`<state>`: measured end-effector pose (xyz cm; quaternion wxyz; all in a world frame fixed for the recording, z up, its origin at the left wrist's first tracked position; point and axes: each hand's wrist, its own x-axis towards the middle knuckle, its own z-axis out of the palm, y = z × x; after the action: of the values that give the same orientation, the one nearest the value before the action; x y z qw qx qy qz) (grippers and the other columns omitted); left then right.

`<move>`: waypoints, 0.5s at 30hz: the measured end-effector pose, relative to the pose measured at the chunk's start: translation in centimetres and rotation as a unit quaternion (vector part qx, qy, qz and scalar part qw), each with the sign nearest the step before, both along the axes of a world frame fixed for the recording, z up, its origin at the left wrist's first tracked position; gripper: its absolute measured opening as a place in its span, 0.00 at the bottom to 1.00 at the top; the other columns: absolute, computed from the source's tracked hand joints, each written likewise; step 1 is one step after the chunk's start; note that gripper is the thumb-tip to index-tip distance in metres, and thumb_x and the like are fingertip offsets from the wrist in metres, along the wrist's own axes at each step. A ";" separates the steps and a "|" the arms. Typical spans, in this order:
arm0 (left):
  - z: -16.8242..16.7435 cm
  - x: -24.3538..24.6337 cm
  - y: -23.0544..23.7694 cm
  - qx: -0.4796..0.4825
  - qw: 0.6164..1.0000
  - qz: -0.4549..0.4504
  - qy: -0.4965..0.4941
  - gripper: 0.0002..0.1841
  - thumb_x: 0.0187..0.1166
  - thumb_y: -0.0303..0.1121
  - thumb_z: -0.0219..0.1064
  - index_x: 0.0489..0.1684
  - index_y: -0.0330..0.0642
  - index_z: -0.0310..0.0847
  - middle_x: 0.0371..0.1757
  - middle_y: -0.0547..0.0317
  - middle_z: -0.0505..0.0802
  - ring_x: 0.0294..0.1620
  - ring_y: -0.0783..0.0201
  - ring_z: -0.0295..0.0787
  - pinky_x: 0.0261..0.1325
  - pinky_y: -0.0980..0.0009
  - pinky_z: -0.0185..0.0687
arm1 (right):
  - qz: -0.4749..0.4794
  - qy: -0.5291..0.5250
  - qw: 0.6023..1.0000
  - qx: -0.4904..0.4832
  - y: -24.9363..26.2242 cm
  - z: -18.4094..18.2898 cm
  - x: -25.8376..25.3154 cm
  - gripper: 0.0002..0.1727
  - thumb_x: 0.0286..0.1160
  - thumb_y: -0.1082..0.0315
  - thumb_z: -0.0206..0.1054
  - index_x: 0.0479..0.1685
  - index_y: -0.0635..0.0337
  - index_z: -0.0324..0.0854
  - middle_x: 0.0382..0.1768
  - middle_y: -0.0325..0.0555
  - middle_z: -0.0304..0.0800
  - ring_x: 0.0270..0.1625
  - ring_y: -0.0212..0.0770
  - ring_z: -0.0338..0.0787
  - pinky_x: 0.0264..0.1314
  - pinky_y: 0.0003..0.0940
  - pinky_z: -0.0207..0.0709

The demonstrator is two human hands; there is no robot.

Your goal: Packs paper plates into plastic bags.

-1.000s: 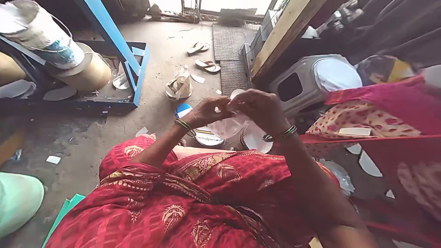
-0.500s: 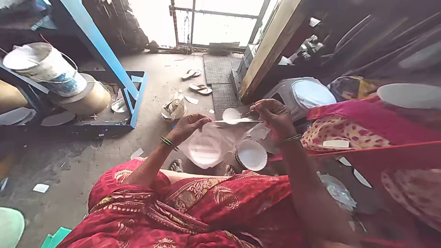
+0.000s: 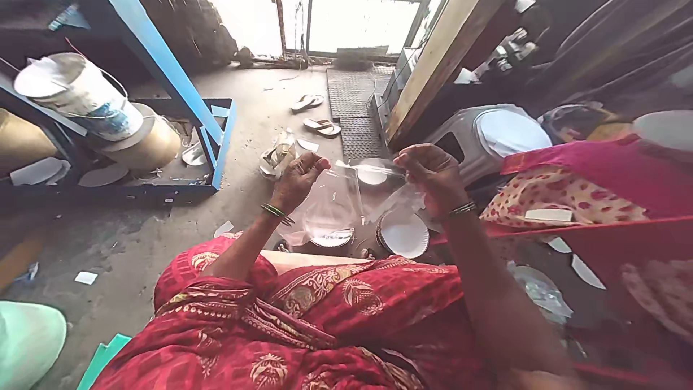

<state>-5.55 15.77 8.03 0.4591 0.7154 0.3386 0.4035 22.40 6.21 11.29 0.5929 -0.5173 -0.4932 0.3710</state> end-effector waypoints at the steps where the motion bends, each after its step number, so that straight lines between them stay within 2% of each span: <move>1: 0.3 0.0 0.0 0.013 1.000 0.003 0.013 0.11 0.89 0.35 0.59 0.45 0.38 0.85 0.31 0.68 0.86 0.28 0.79 0.74 0.35 0.79 0.72 | 0.009 -0.007 1.000 0.004 0.3 0.0 -0.2 0.06 0.76 0.71 0.71 0.48 0.54 0.87 0.41 0.34 0.94 0.27 0.22 0.82 0.26 0.18 0.75; 3: 0.3 -0.2 -0.3 0.014 1.000 -0.001 0.016 0.12 0.89 0.35 0.58 0.47 0.36 0.84 0.34 0.66 0.86 0.28 0.79 0.75 0.35 0.79 0.74 | 0.036 -0.019 0.999 0.002 -0.1 -0.5 -0.5 0.09 0.78 0.68 0.70 0.53 0.54 0.84 0.44 0.33 0.94 0.31 0.24 0.86 0.31 0.20 0.81; 5: 0.9 -0.2 0.0 -0.001 1.000 -0.005 -0.016 0.12 0.91 0.35 0.55 0.45 0.39 0.82 0.32 0.70 0.84 0.27 0.81 0.73 0.33 0.81 0.71 | 0.064 -0.018 0.998 -0.017 0.1 -0.5 -0.5 0.17 0.81 0.61 0.67 0.64 0.55 0.78 0.48 0.36 0.94 0.37 0.29 0.91 0.39 0.25 0.87; 7: 1.7 -0.4 0.2 -0.040 0.996 0.002 -0.076 0.11 0.91 0.34 0.53 0.41 0.43 0.79 0.24 0.74 0.79 0.21 0.81 0.70 0.27 0.82 0.68 | 0.088 0.009 0.995 -0.053 0.3 -0.9 -0.5 0.32 0.82 0.45 0.64 0.77 0.54 0.68 0.58 0.40 0.92 0.51 0.38 0.94 0.52 0.36 0.90; 8: 2.2 -0.4 0.0 -0.086 0.989 0.012 -0.123 0.12 0.93 0.35 0.50 0.39 0.46 0.76 0.20 0.75 0.76 0.18 0.80 0.69 0.25 0.83 0.68 | 0.095 0.026 0.992 -0.076 0.5 -1.5 -0.5 0.41 0.81 0.35 0.59 0.84 0.54 0.60 0.65 0.43 0.89 0.60 0.43 0.92 0.59 0.42 0.88; 9: 2.9 -0.4 -0.2 -0.142 0.972 0.037 -0.183 0.12 0.94 0.35 0.48 0.37 0.47 0.73 0.19 0.74 0.76 0.17 0.79 0.69 0.24 0.83 0.69 | 0.093 0.052 0.990 -0.096 0.7 -2.2 -0.6 0.45 0.82 0.30 0.51 0.89 0.53 0.53 0.71 0.45 0.85 0.66 0.46 0.90 0.65 0.46 0.86; 10: 3.6 -0.6 -0.2 -0.195 0.949 0.069 -0.237 0.13 0.95 0.36 0.46 0.39 0.48 0.72 0.20 0.72 0.77 0.17 0.78 0.71 0.24 0.83 0.72 | 0.076 0.083 0.986 -0.120 0.9 -3.1 -0.9 0.46 0.84 0.28 0.43 0.91 0.50 0.49 0.75 0.45 0.82 0.71 0.46 0.87 0.69 0.47 0.84; 11: 4.2 -0.9 -0.1 -0.243 0.921 0.101 -0.286 0.13 0.96 0.38 0.44 0.42 0.48 0.71 0.24 0.70 0.79 0.20 0.78 0.73 0.24 0.83 0.72 | 0.040 0.115 0.981 -0.151 1.0 -4.0 -1.4 0.45 0.85 0.28 0.38 0.92 0.48 0.49 0.76 0.45 0.81 0.72 0.46 0.86 0.70 0.48 0.83; 12: 4.7 -1.4 0.4 -0.278 0.894 0.134 -0.324 0.13 0.96 0.39 0.42 0.47 0.47 0.71 0.29 0.69 0.83 0.24 0.79 0.78 0.27 0.83 0.77 | 0.005 0.142 0.973 -0.181 1.2 -5.1 -2.0 0.44 0.85 0.28 0.35 0.92 0.48 0.49 0.77 0.47 0.79 0.72 0.47 0.85 0.68 0.50 0.83; 13: 4.8 -2.3 1.1 -0.299 0.877 0.147 -0.347 0.15 0.97 0.40 0.40 0.51 0.46 0.71 0.35 0.66 0.85 0.32 0.77 0.83 0.35 0.80 0.82 | -0.014 0.162 0.963 -0.215 1.1 -6.2 -2.7 0.45 0.85 0.27 0.33 0.93 0.48 0.47 0.78 0.50 0.76 0.72 0.49 0.84 0.67 0.53 0.82; 15: 4.0 -4.5 2.8 -0.291 0.877 0.154 -0.350 0.17 0.97 0.40 0.39 0.63 0.43 0.71 0.45 0.63 0.86 0.42 0.75 0.84 0.47 0.76 0.82 | 0.005 0.181 0.946 -0.268 0.1 -8.5 -4.3 0.47 0.83 0.25 0.33 0.93 0.48 0.46 0.78 0.53 0.76 0.72 0.53 0.83 0.66 0.56 0.80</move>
<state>-10.01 18.58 12.02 0.6671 0.3006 0.3641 0.5763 18.12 6.32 2.75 0.5095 -0.5788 -0.2627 0.5799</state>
